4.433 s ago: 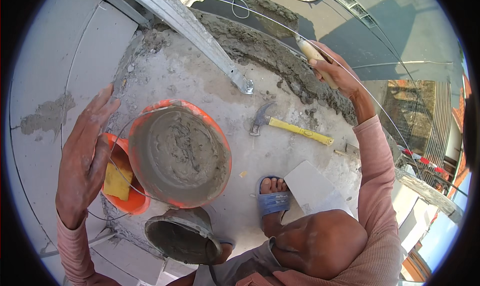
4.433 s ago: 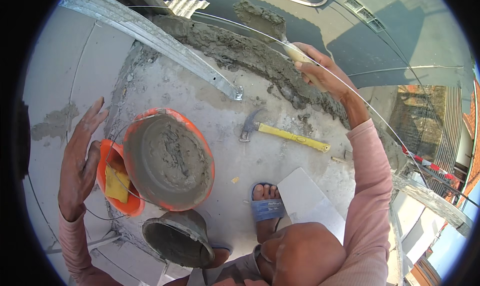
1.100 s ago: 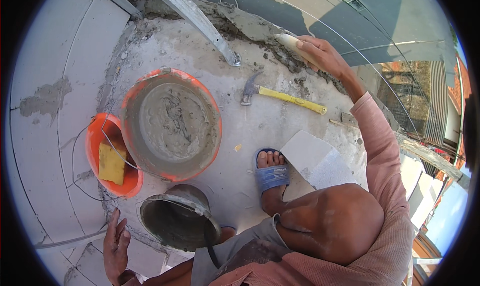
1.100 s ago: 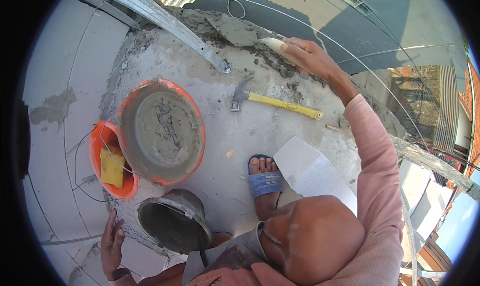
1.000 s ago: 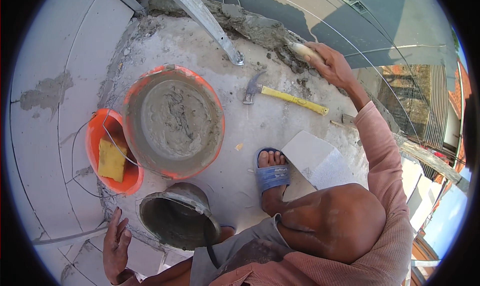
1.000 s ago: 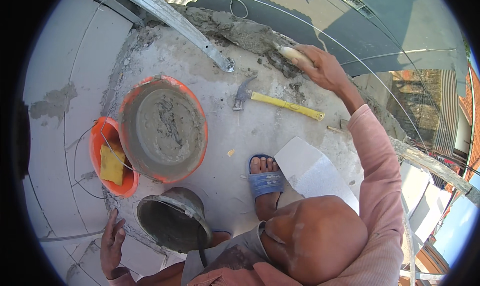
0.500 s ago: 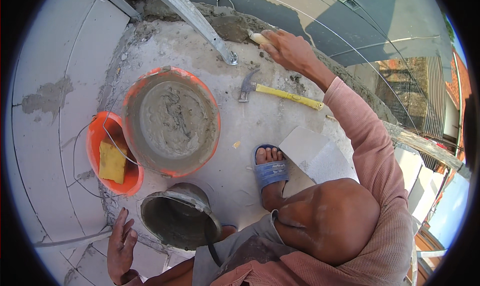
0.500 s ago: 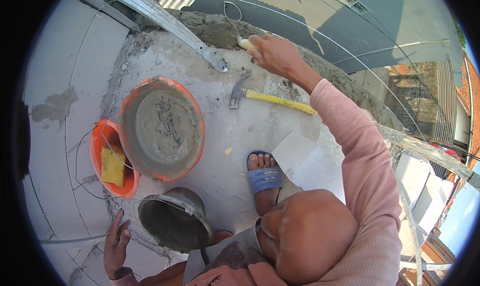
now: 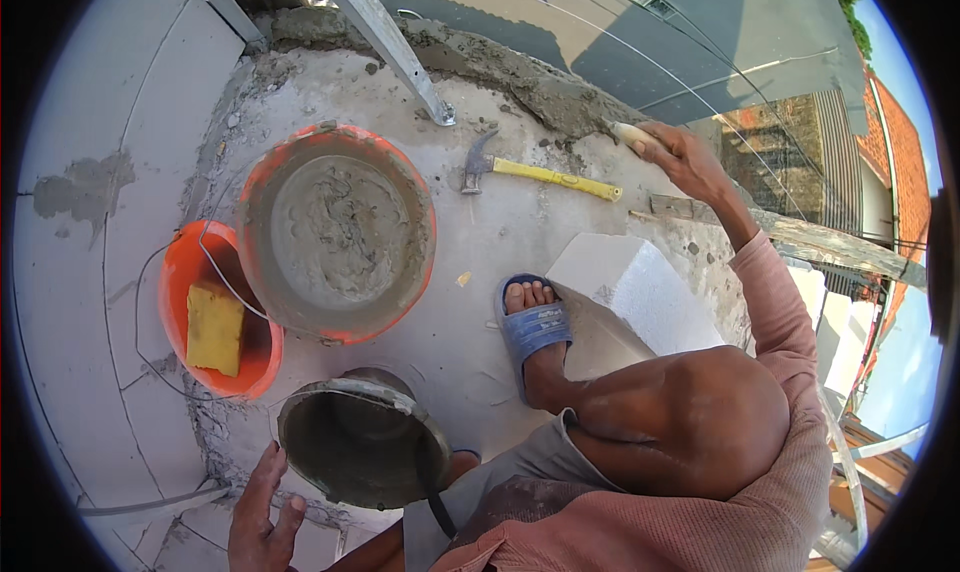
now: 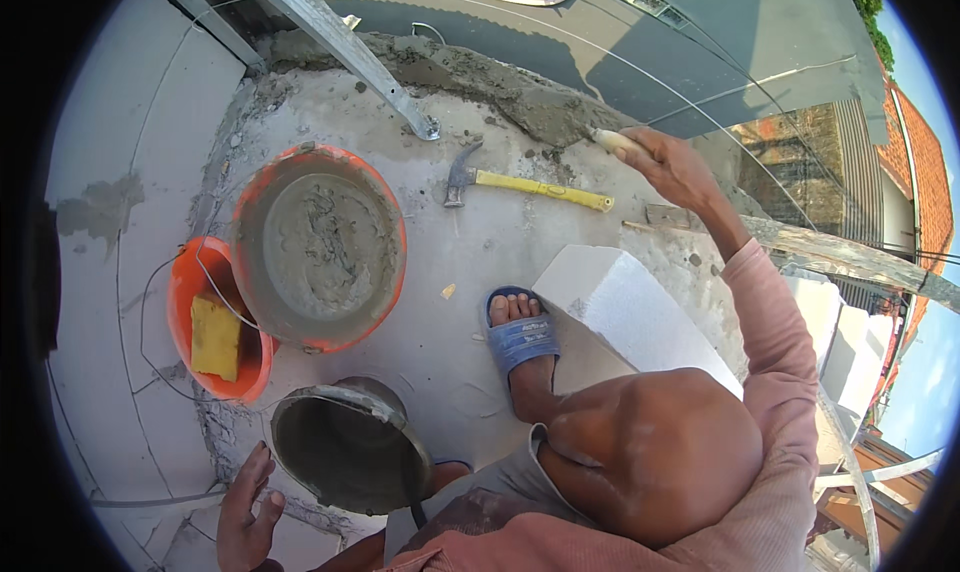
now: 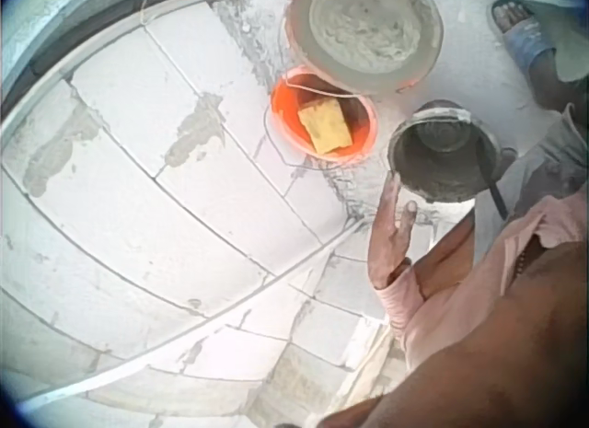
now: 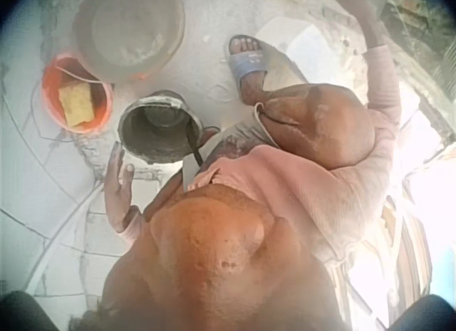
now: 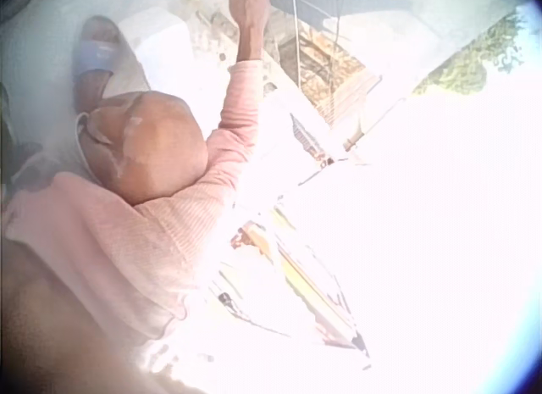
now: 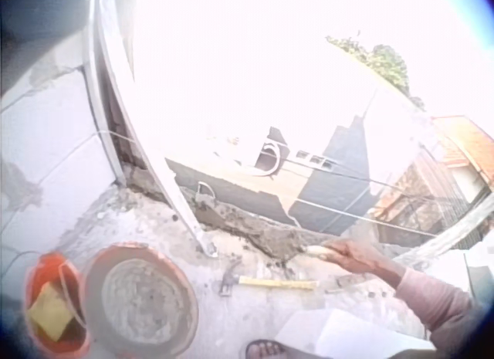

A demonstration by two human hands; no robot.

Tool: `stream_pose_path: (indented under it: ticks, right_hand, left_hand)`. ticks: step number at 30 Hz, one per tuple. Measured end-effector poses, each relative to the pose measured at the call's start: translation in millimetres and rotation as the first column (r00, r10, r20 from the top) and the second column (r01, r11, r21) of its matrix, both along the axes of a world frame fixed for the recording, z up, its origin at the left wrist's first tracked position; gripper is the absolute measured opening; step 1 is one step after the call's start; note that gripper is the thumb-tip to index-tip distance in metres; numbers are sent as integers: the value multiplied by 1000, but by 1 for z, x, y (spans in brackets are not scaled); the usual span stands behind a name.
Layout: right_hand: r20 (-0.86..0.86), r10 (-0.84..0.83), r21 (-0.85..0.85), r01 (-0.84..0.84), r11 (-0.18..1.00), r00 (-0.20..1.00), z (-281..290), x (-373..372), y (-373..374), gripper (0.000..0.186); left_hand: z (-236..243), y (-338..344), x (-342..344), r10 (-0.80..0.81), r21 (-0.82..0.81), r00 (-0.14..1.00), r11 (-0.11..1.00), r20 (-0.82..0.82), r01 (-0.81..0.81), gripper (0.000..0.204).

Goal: The person applies mortar to the edges of lightweight concrete blocks using a trowel and then places the blocks onto a wall. They use a hammer to tap the blocks into alignment and smooth the mortar joints.

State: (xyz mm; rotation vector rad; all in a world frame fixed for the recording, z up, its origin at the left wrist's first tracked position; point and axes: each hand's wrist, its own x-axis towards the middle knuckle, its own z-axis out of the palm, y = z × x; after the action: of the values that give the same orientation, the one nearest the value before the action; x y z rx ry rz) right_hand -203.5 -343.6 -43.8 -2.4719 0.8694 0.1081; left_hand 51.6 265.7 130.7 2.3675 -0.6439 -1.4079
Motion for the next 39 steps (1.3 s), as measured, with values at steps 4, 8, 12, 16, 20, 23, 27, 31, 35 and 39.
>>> stream_pose_path:
  ticks: [4, 8, 12, 16, 20, 23, 27, 31, 35, 39]
  right_hand:
    - [-94, -354, 207, 367, 907, 930, 49, -44, 29, 55]
    - [-51, -463, 279, 457, 844, 885, 39, -99, 35, 54]
    - [142, -167, -90, 180, 980, 976, 17, -120, 32, 50]
    - [-11, 32, -220, -34, 975, 999, -1, -75, -1, 49]
    - [-144, 148, -285, -184, 941, 978, -16, -63, -28, 53]
    - [-181, 136, -327, -190, 926, 974, -25, -59, -29, 54]
    - [-149, 156, -348, -199, 916, 976, -45, -76, -31, 54]
    - [-18, 253, -327, -245, 913, 967, -66, -46, -40, 53]
    - [-56, 215, -234, -222, 946, 975, -66, -35, -38, 53]
    - [-50, 294, -252, -297, 921, 954, -65, -18, -47, 55]
  left_hand:
    - [-10, -12, 4, 3, -100, 991, 995, -135, -17, 72]
    - [-17, -20, 11, -62, -190, 985, 981, -159, 31, 72]
    - [-25, -19, 6, 22, -239, 956, 966, -292, -95, 77]
    - [-43, -41, -8, 71, -328, 913, 920, -401, -215, 69]
    - [-58, -105, -35, -33, -402, 851, 890, -525, -214, 60]
    - [-64, -158, -50, -167, -492, 891, 868, -421, -70, 52]
    - [-113, -275, -95, 192, -231, 492, 703, -849, -673, 57]
    - [-228, -408, -100, 322, -235, 400, 446, -858, -864, 56]
    - [-308, -483, -65, 416, -109, 198, 227, -887, -968, 28]
    - [-313, -507, -65, 411, -127, 189, 172, -892, -977, 33]
